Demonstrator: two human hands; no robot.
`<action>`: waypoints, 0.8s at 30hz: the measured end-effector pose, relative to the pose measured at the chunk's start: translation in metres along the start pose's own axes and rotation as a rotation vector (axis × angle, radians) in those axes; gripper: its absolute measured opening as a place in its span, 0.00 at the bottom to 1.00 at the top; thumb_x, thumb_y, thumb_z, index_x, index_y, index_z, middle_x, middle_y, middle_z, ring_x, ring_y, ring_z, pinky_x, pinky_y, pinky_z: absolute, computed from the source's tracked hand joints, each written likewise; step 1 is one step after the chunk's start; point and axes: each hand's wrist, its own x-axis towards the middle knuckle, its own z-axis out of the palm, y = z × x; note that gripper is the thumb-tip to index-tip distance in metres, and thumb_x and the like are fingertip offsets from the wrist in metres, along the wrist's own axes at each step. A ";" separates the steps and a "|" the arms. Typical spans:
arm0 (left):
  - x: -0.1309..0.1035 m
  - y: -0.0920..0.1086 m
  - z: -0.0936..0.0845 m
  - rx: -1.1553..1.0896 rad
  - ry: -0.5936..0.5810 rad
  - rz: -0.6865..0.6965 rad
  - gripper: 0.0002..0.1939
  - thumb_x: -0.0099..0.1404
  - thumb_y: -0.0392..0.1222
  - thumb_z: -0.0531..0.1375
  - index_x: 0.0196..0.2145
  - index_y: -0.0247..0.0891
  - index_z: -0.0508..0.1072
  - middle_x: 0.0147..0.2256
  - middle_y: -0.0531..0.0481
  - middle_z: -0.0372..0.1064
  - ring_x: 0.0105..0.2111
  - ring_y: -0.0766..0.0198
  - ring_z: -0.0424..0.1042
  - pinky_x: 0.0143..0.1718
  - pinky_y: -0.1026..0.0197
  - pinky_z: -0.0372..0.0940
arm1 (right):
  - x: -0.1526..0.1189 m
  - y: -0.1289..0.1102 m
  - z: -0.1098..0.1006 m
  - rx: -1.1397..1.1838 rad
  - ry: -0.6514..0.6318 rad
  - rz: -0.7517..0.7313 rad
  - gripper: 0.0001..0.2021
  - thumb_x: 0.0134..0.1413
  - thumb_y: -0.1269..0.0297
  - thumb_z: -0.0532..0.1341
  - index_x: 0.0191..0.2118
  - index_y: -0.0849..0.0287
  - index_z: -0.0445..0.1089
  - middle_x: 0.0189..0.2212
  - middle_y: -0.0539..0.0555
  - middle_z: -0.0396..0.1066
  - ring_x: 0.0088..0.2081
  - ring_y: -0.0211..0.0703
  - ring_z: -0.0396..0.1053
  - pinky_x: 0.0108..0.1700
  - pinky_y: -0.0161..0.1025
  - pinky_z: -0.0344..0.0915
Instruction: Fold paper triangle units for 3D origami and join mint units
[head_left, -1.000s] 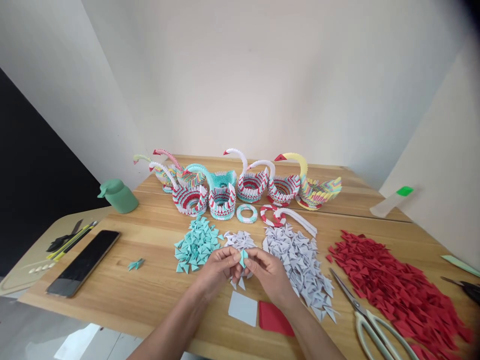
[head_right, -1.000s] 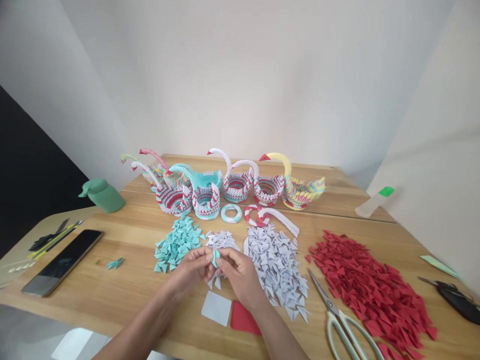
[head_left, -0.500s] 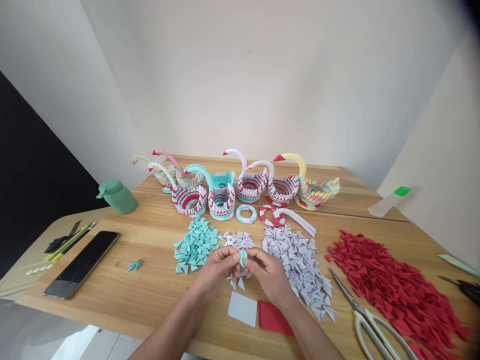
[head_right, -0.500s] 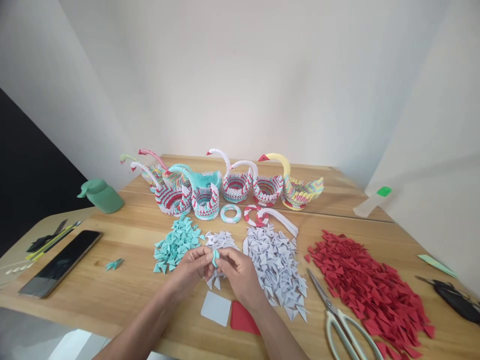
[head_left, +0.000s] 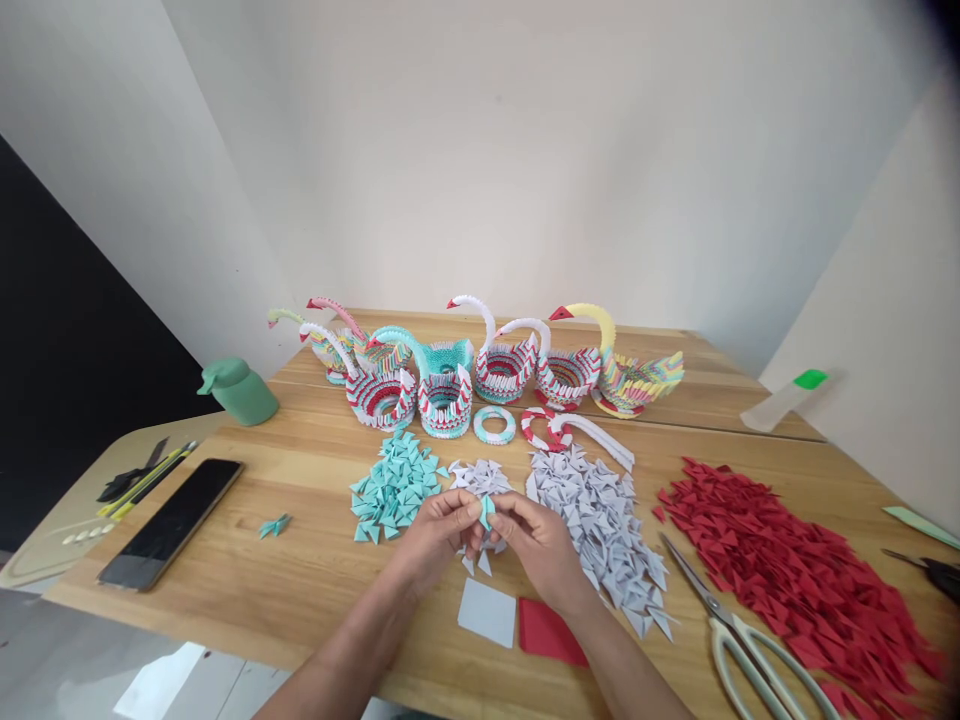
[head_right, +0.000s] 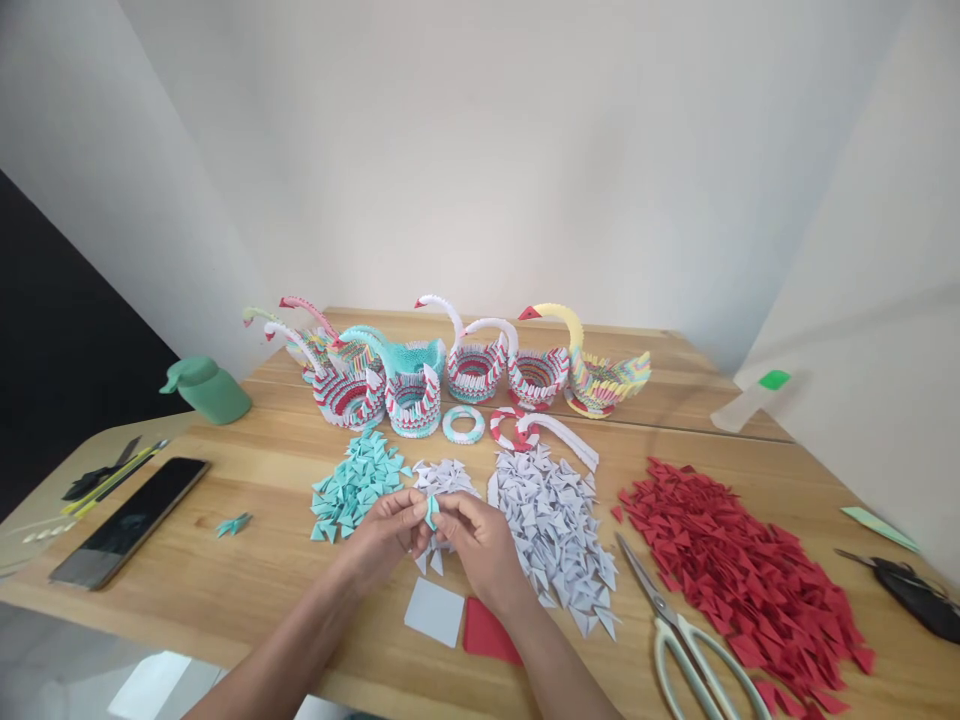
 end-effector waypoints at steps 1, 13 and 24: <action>0.000 0.000 0.000 0.004 0.004 0.001 0.19 0.49 0.50 0.70 0.22 0.33 0.69 0.16 0.53 0.67 0.15 0.72 0.63 0.16 0.70 0.56 | 0.000 -0.001 0.000 0.000 0.000 -0.001 0.07 0.56 0.64 0.60 0.38 0.56 0.76 0.28 0.49 0.71 0.28 0.37 0.68 0.34 0.33 0.65; 0.005 -0.007 -0.007 0.170 0.038 0.096 0.19 0.52 0.53 0.68 0.24 0.33 0.70 0.17 0.54 0.66 0.16 0.72 0.62 0.19 0.69 0.57 | 0.001 0.000 0.002 -0.014 0.018 -0.001 0.08 0.54 0.62 0.61 0.38 0.58 0.75 0.27 0.50 0.70 0.28 0.38 0.68 0.31 0.33 0.67; 0.000 -0.001 0.000 0.253 0.079 0.142 0.19 0.53 0.53 0.67 0.24 0.33 0.69 0.16 0.54 0.66 0.15 0.72 0.60 0.19 0.68 0.56 | -0.004 -0.007 0.002 -0.166 0.009 -0.100 0.14 0.58 0.61 0.58 0.48 0.56 0.71 0.35 0.53 0.73 0.35 0.43 0.70 0.39 0.37 0.67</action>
